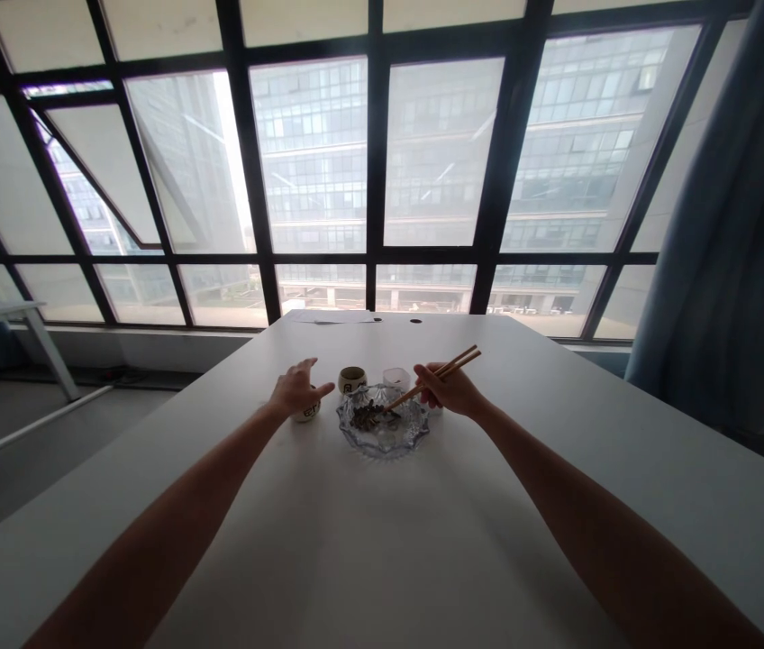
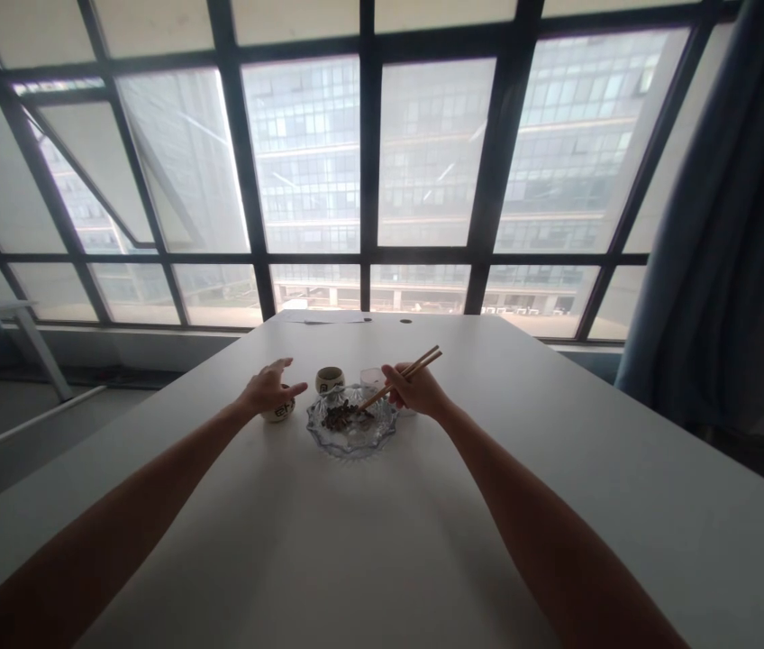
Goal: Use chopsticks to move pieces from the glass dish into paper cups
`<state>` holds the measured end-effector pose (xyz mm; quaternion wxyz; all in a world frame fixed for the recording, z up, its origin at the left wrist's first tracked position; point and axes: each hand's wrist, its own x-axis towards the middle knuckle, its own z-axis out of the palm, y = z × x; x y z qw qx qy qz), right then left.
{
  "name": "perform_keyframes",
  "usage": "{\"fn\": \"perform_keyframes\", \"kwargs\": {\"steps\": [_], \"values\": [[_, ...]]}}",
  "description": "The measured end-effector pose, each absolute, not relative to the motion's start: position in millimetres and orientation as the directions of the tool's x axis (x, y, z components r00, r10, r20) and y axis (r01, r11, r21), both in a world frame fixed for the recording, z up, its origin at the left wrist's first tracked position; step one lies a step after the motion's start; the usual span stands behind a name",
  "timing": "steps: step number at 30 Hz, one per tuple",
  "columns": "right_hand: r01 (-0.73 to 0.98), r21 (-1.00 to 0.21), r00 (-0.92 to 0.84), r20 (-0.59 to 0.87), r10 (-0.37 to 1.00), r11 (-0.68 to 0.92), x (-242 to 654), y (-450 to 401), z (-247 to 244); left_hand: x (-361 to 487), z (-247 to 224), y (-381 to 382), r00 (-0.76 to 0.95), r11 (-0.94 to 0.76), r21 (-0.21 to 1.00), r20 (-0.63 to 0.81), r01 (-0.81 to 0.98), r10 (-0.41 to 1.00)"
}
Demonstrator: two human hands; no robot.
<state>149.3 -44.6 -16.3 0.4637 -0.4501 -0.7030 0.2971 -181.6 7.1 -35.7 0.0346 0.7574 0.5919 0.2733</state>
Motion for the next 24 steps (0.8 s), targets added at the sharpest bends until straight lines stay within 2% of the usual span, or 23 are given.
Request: {"fn": "perform_keyframes", "kwargs": {"steps": [2, 4, 7, 9, 15, 20, 24], "values": [[0.366, -0.829, -0.178, 0.384, 0.906, 0.423, 148.5, -46.5, -15.6, -166.4, -26.4, 17.2, 0.267, -0.389, 0.307, 0.371, 0.869, 0.889], [0.374, -0.824, -0.19, 0.381, 0.905, 0.425, 147.4, -48.6, -14.5, -153.2, -21.9, 29.3, 0.374, -0.459, 0.287, 0.306, 0.841, 0.876], [0.379, -0.82, -0.202, 0.38, 0.903, 0.43, 145.7, -51.2, -13.2, -141.9, -23.1, 49.1, 0.459, -0.492, 0.318, 0.179, 0.81, 0.87], [0.377, -0.821, -0.205, 0.377, 0.903, 0.428, 145.0, -52.1, -12.9, -139.7, -26.4, 60.8, 0.496, -0.514, 0.359, 0.148, 0.779, 0.856], [0.309, -0.85, -0.133, 0.405, 0.904, 0.427, 145.3, -52.1, -11.1, -141.4, -35.7, 77.0, 0.553, -0.588, 0.394, 0.213, 0.706, 0.806], [0.176, -0.87, 0.027, 0.472, 0.881, 0.461, 139.4, -51.9, -11.6, -142.7, -41.9, 75.0, 0.595, -0.705, 0.293, 0.386, 0.646, 0.705], [0.15, -0.854, 0.091, 0.514, 0.853, 0.498, 122.4, -46.9, -13.6, -143.4, -46.1, 74.8, 0.606, -0.717, 0.256, 0.398, 0.648, 0.689]]}}
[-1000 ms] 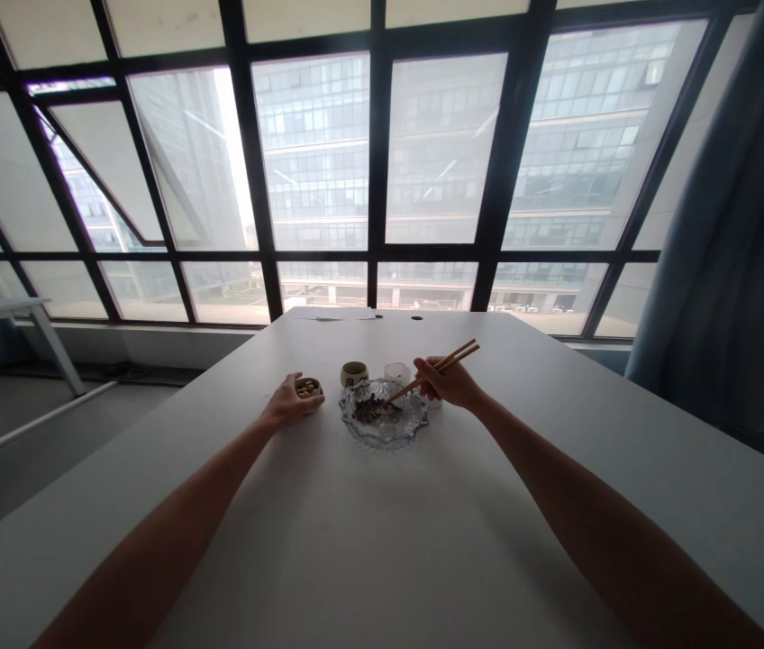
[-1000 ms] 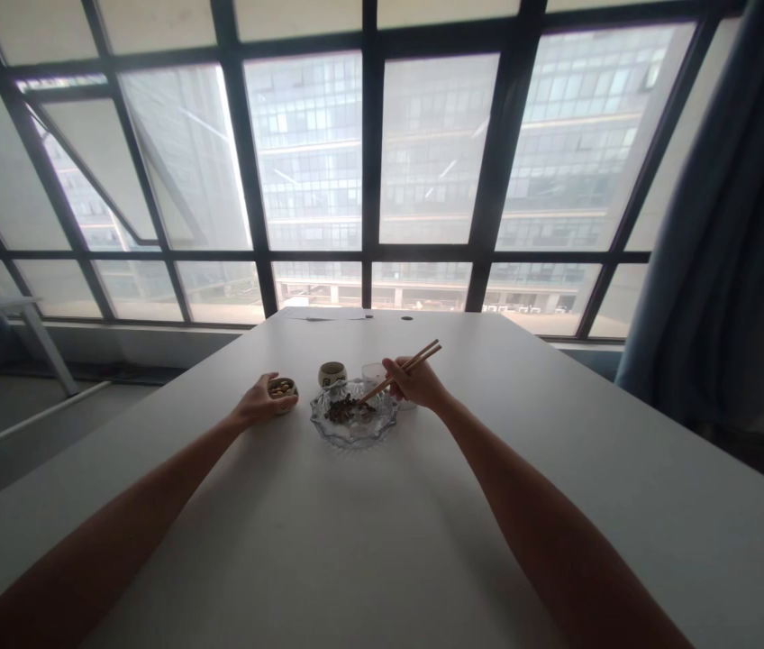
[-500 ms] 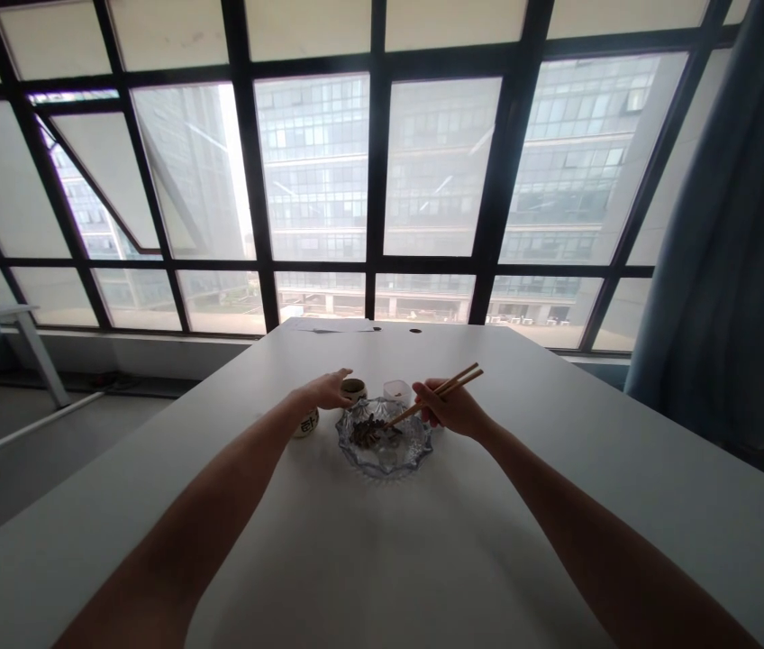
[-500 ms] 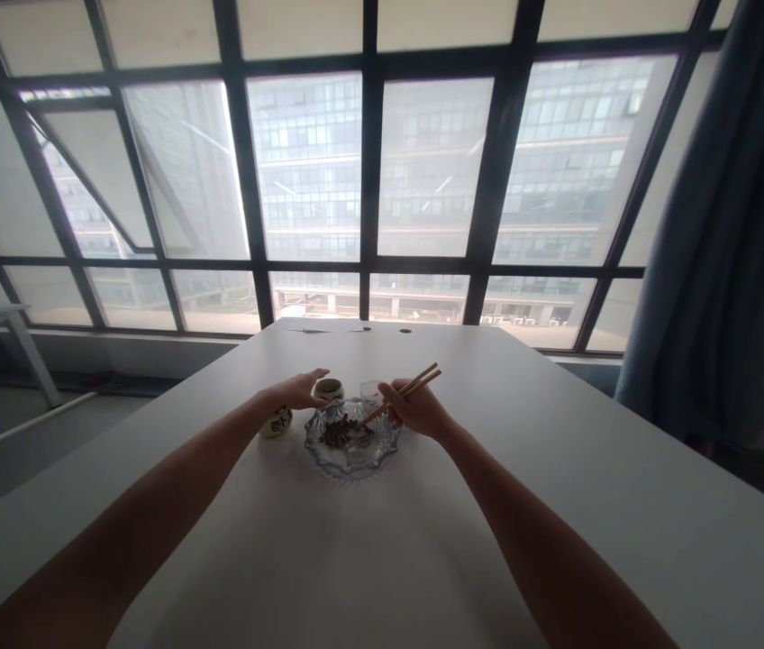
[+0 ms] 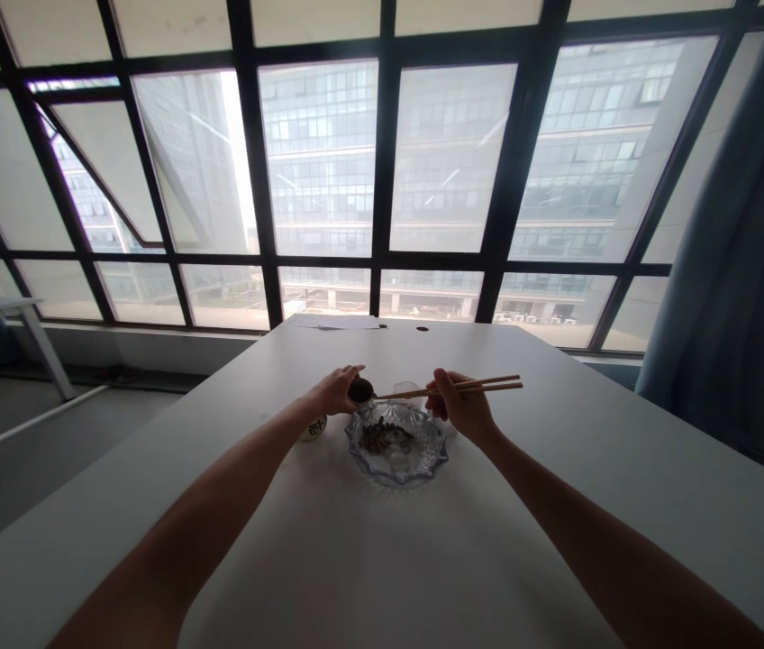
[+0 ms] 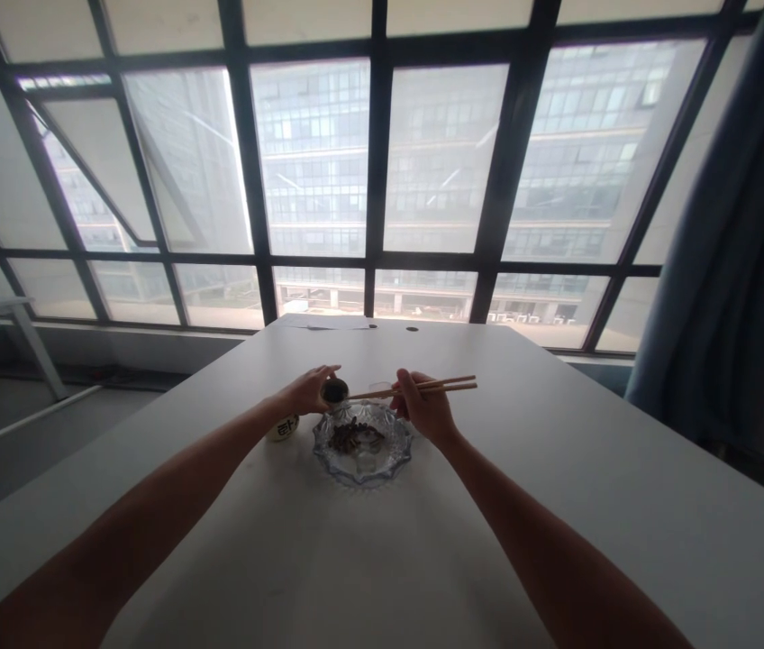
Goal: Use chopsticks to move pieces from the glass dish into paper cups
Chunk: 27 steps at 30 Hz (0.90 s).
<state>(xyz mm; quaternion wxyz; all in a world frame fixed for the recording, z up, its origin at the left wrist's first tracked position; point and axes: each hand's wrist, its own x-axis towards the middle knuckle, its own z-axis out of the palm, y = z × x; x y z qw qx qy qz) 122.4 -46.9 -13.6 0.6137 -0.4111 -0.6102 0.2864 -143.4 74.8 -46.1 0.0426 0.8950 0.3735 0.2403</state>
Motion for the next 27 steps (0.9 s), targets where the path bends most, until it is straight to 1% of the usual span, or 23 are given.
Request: {"fn": "perform_keyframes", "kwargs": {"steps": [5, 9, 11, 16, 19, 23, 27], "values": [[0.217, -0.81, 0.066, 0.57, 0.819, 0.545, 97.3, -25.2, -11.2, -141.7, -47.5, 74.3, 0.598, -0.717, 0.254, 0.412, 0.649, 0.687], [0.361, -0.762, -0.127, 0.531, 0.838, 0.538, 89.5, -7.0, -12.8, -140.2, -44.1, 69.2, 0.6, -0.711, 0.273, 0.392, 0.648, 0.697], [0.426, -0.725, -0.188, 0.514, 0.837, 0.541, 90.9, -3.8, -12.9, -140.2, -41.8, 67.0, 0.597, -0.701, 0.283, 0.375, 0.655, 0.709], [0.447, -0.703, -0.175, 0.537, 0.825, 0.553, 106.0, -16.2, 0.0, -141.9, -39.2, 66.1, 0.567, -0.664, 0.316, 0.35, 0.678, 0.746], [0.406, -0.732, -0.101, 0.56, 0.823, 0.547, 117.6, -30.1, 10.6, -142.6, -38.4, 66.0, 0.545, -0.632, 0.333, 0.323, 0.7, 0.773], [0.368, -0.773, -0.103, 0.519, 0.849, 0.517, 124.4, -40.7, 13.2, -141.9, -36.0, 62.7, 0.526, -0.604, 0.367, 0.297, 0.707, 0.797], [0.35, -0.778, -0.068, 0.534, 0.843, 0.521, 116.5, -37.9, 8.8, -140.5, -34.3, 58.8, 0.524, -0.604, 0.379, 0.299, 0.701, 0.797]]}}
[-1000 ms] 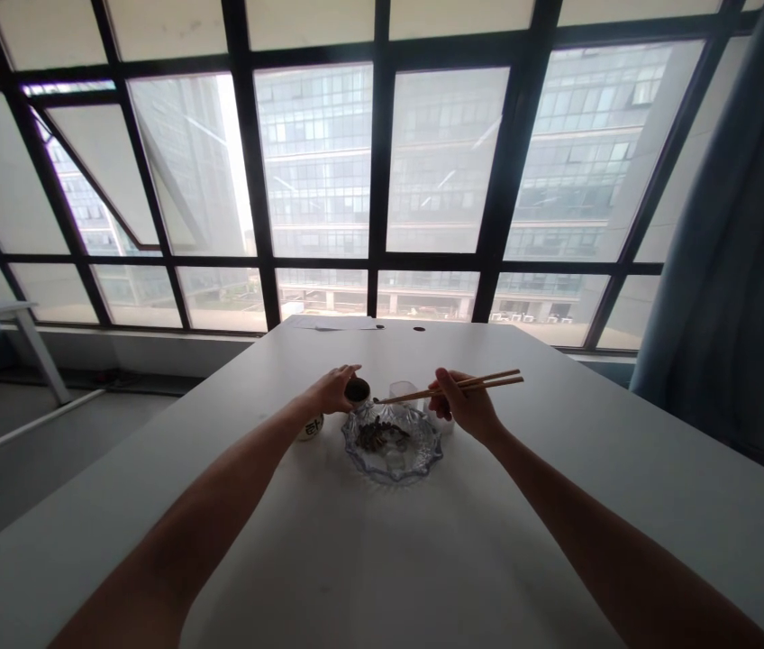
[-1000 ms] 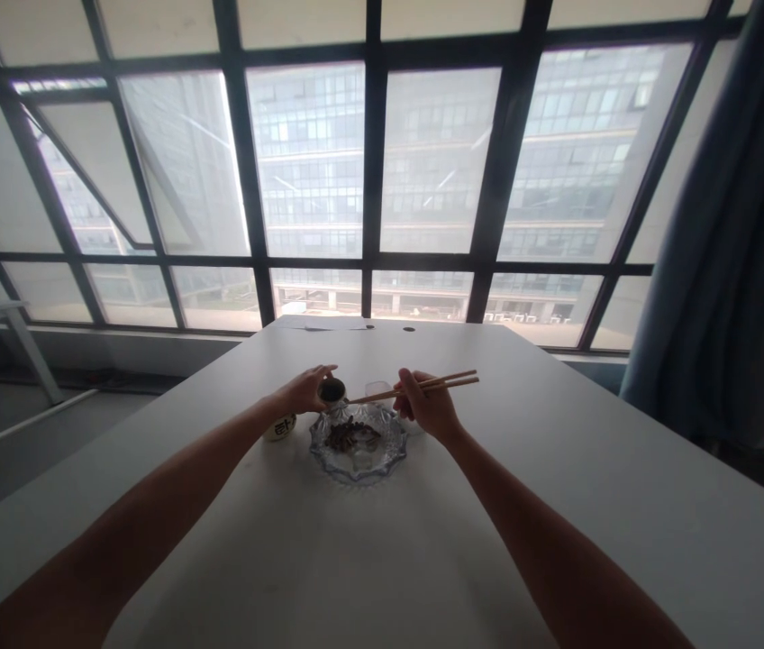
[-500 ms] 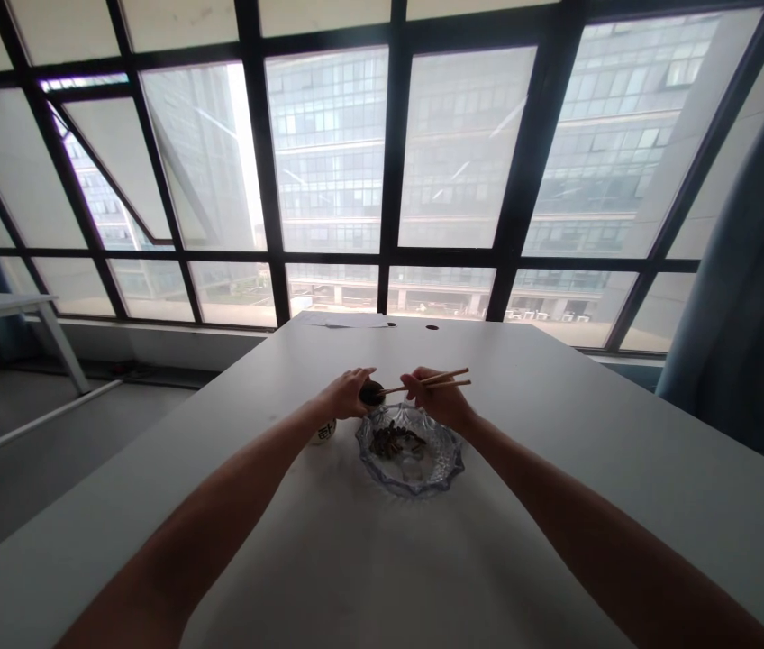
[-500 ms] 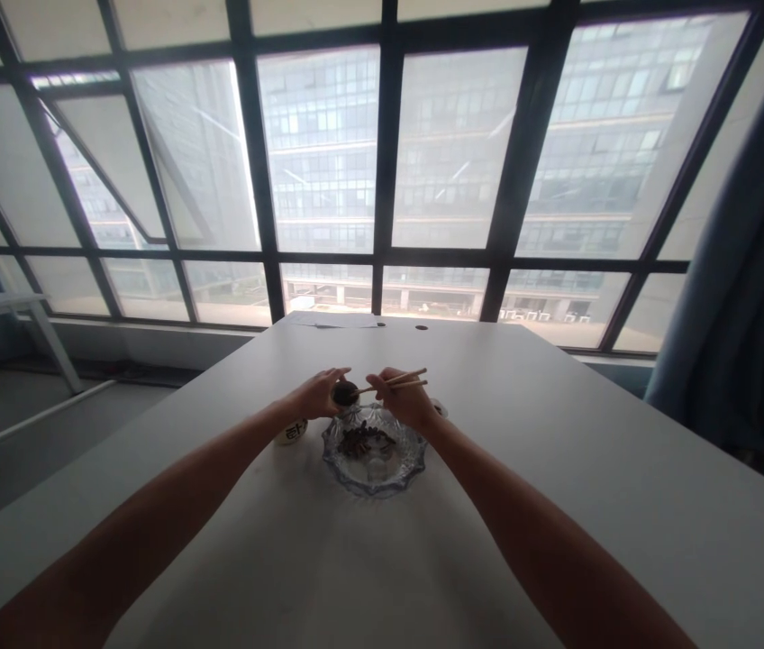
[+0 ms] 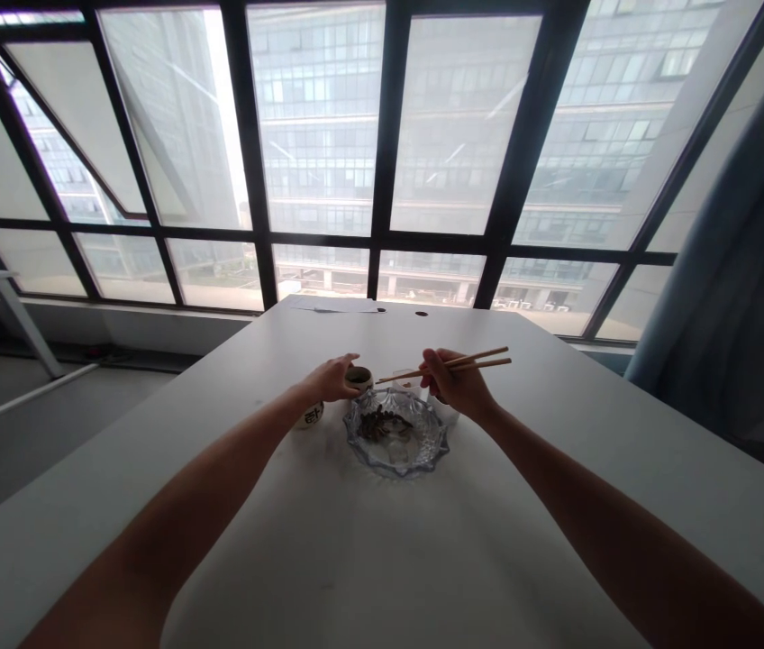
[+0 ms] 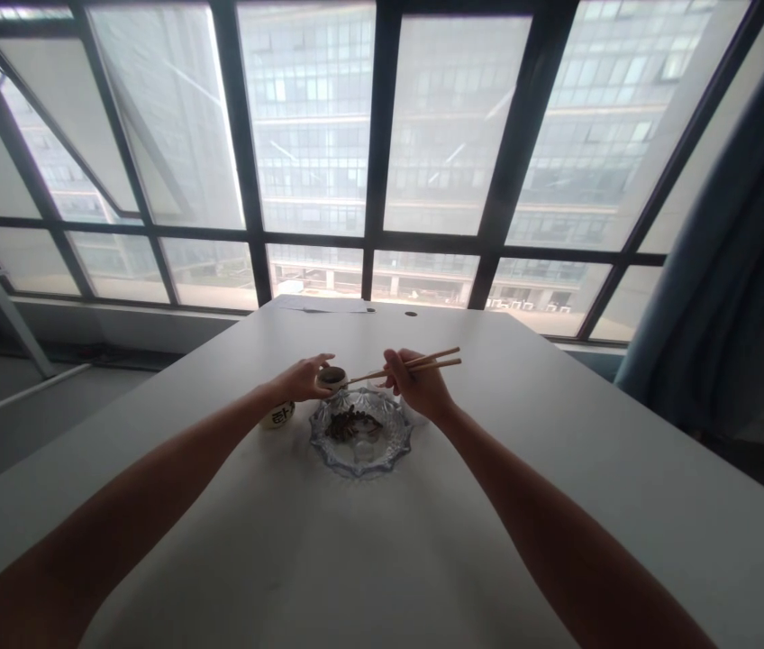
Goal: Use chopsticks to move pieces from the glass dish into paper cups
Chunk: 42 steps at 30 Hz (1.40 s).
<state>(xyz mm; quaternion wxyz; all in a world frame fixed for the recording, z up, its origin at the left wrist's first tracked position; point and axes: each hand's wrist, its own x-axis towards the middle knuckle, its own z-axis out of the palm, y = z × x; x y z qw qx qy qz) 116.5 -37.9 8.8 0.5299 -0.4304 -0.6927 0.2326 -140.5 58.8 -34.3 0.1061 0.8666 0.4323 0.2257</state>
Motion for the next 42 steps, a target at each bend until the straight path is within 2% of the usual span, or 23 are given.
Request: {"fn": "perform_keyframes", "kwargs": {"steps": [7, 11, 15, 17, 24, 31, 36, 42], "values": [[0.392, -0.752, -0.055, 0.555, 0.83, 0.529, 112.0, -34.8, 10.7, -146.9, -30.8, 52.1, 0.539, -0.588, 0.378, 0.238, 0.715, 0.808], [0.494, -0.694, -0.196, 0.498, 0.845, 0.524, 127.6, -45.7, 10.7, -165.3, -28.3, 37.1, 0.512, -0.58, 0.399, 0.274, 0.71, 0.814], [0.575, -0.598, -0.311, 0.471, 0.825, 0.558, 135.4, -55.7, 7.1, -192.1, -37.1, 13.6, 0.361, -0.519, 0.507, 0.382, 0.688, 0.851], [0.584, -0.573, -0.338, 0.472, 0.814, 0.575, 135.3, -58.4, 3.9, -205.9, -46.2, 0.9, 0.291, -0.479, 0.577, 0.391, 0.661, 0.873], [0.557, -0.59, -0.364, 0.459, 0.81, 0.585, 132.6, -62.8, -5.2, -231.7, -76.1, -24.2, 0.185, -0.3, 0.829, 0.24, 0.472, 0.953], [0.58, -0.557, -0.378, 0.462, 0.802, 0.594, 136.6, -68.9, -7.5, -225.4, -80.2, -20.7, 0.15, -0.326, 0.777, 0.293, 0.539, 0.944], [0.556, -0.606, -0.303, 0.489, 0.818, 0.568, 139.8, -66.5, -10.8, -226.7, -82.8, -21.0, 0.154, -0.332, 0.768, 0.298, 0.547, 0.942], [0.569, -0.602, -0.301, 0.482, 0.823, 0.561, 145.5, -65.9, -4.1, -227.3, -82.9, -21.1, 0.177, -0.328, 0.783, 0.277, 0.528, 0.944]]}}
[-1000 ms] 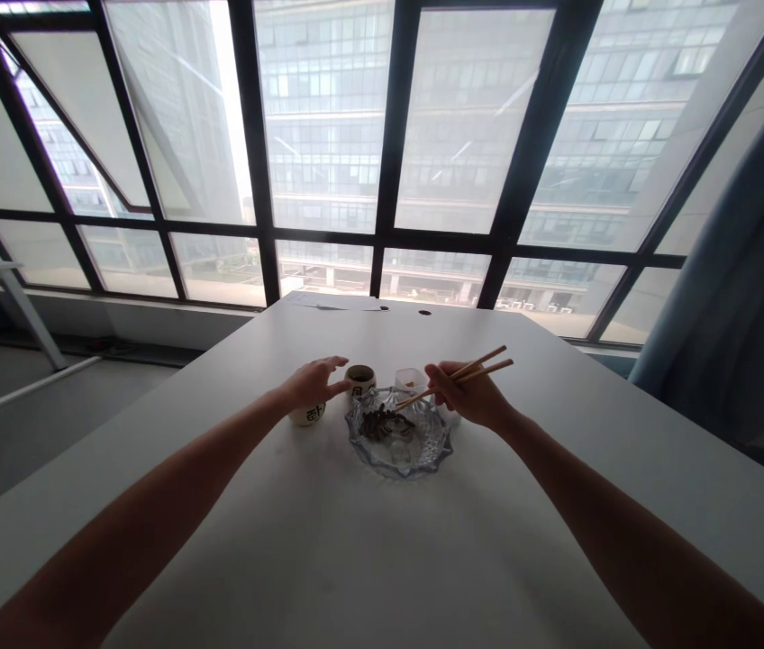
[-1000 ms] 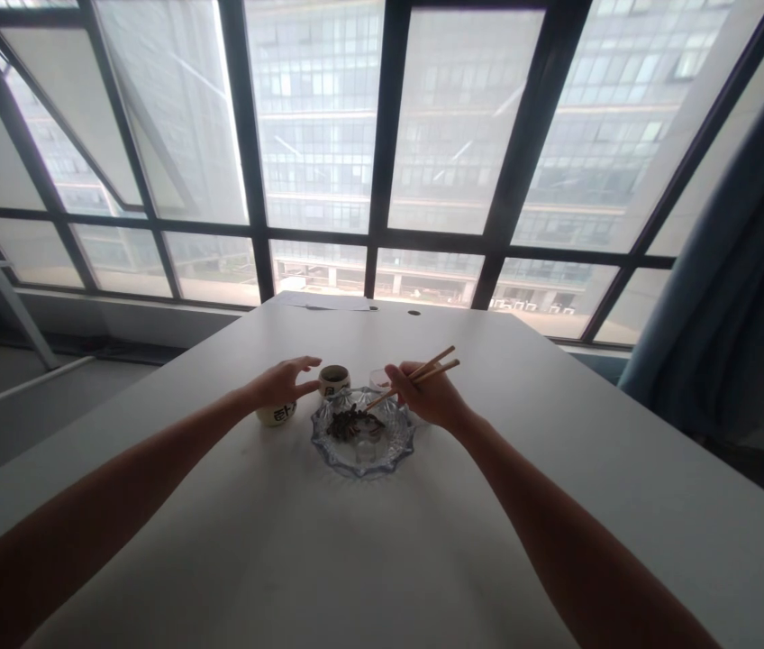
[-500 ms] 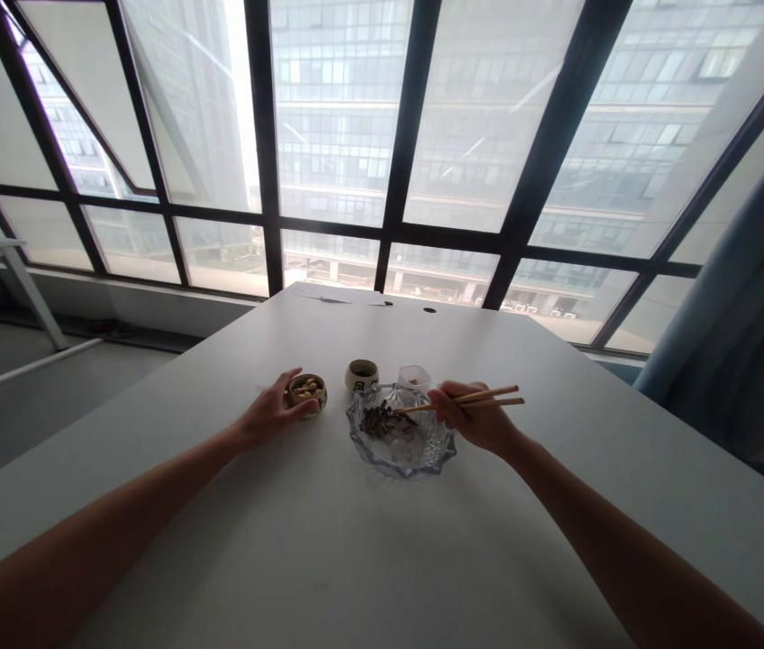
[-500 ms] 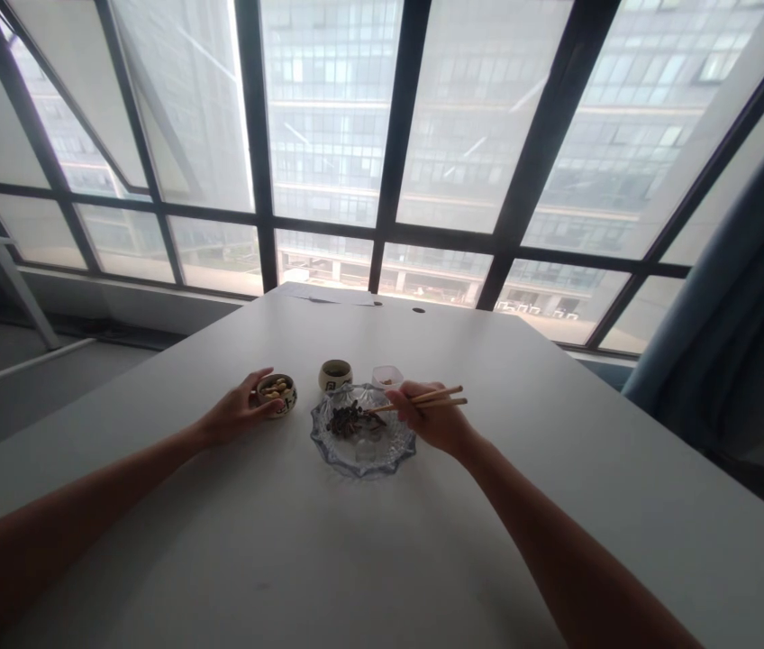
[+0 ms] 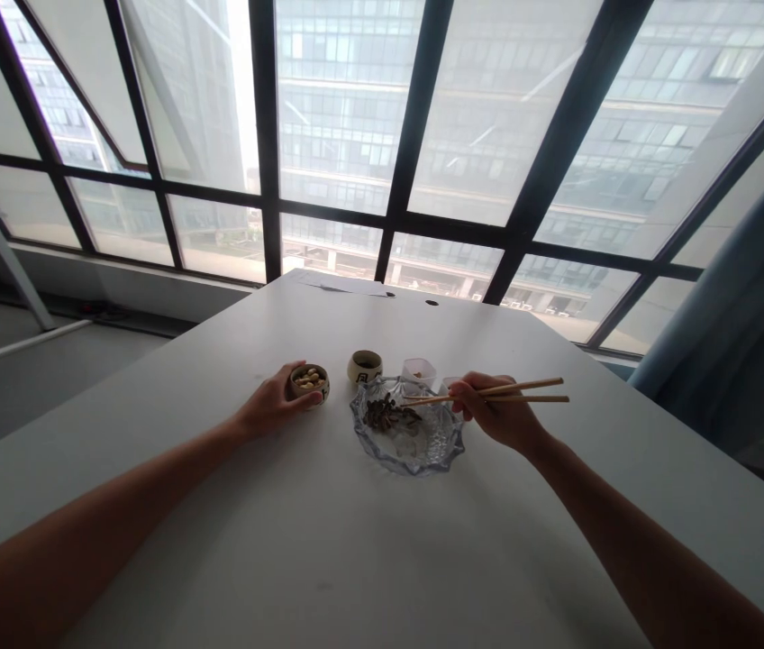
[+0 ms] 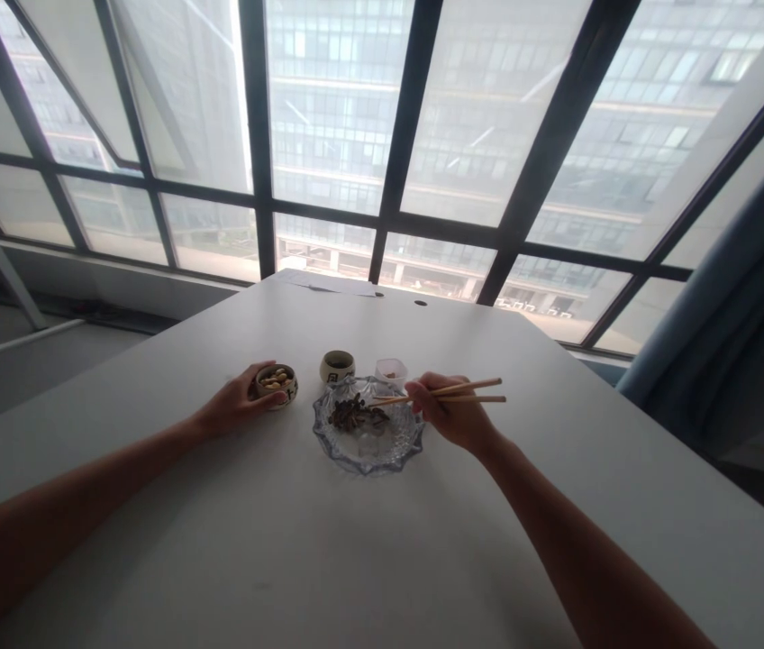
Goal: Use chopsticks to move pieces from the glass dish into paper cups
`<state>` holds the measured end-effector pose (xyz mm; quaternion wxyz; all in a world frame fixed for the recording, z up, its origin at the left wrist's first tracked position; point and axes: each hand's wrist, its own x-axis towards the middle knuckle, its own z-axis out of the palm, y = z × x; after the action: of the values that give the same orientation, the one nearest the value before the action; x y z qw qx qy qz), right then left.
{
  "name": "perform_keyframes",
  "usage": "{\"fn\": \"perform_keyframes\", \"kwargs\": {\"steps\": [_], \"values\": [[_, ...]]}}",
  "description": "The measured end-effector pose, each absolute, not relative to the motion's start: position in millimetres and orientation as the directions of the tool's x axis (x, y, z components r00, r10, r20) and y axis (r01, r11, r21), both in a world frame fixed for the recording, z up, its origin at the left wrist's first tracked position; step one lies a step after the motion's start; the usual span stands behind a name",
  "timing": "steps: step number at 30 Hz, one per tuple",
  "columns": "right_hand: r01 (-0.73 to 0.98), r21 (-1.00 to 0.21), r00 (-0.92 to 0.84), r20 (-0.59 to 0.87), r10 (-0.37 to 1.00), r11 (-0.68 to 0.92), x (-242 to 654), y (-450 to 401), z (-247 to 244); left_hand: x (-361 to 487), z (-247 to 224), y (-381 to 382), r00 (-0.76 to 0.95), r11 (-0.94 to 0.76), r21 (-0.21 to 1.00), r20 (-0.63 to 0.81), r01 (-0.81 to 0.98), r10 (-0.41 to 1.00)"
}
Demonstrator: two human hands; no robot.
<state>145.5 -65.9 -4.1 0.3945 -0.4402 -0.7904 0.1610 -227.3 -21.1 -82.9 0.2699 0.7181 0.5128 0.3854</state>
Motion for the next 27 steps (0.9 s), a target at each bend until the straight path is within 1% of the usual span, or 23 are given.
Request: {"fn": "perform_keyframes", "kwargs": {"steps": [7, 12, 20, 22, 24, 27], "values": [[0.548, -0.63, -0.321, 0.449, 0.834, 0.551, 141.4, -65.2, -8.7, -228.6, -85.0, -21.0, 0.182, -0.348, 0.785, 0.296, 0.513, 0.938], [0.49, -0.698, -0.261, 0.454, 0.852, 0.522, 139.2, -62.9, -15.8, -227.7, -82.0, -23.7, 0.176, -0.337, 0.789, 0.288, 0.514, 0.941], [0.419, -0.758, -0.152, 0.484, 0.862, 0.5, 141.3, -60.2, -21.8, -227.6, -79.8, -25.8, 0.173, -0.35, 0.784, 0.305, 0.512, 0.936], [0.39, -0.77, -0.111, 0.506, 0.856, 0.506, 139.7, -61.4, -19.9, -228.5, -81.1, -25.1, 0.181, -0.357, 0.781, 0.309, 0.513, 0.934], [0.354, -0.767, -0.041, 0.559, 0.828, 0.535, 135.0, -61.4, -16.2, -229.1, -82.0, -24.8, 0.182, -0.36, 0.78, 0.311, 0.512, 0.933], [0.335, -0.725, 0.049, 0.651, 0.757, 0.602, 120.4, -55.6, -9.0, -228.9, -81.9, -25.2, 0.183, -0.359, 0.788, 0.309, 0.501, 0.933]]}}
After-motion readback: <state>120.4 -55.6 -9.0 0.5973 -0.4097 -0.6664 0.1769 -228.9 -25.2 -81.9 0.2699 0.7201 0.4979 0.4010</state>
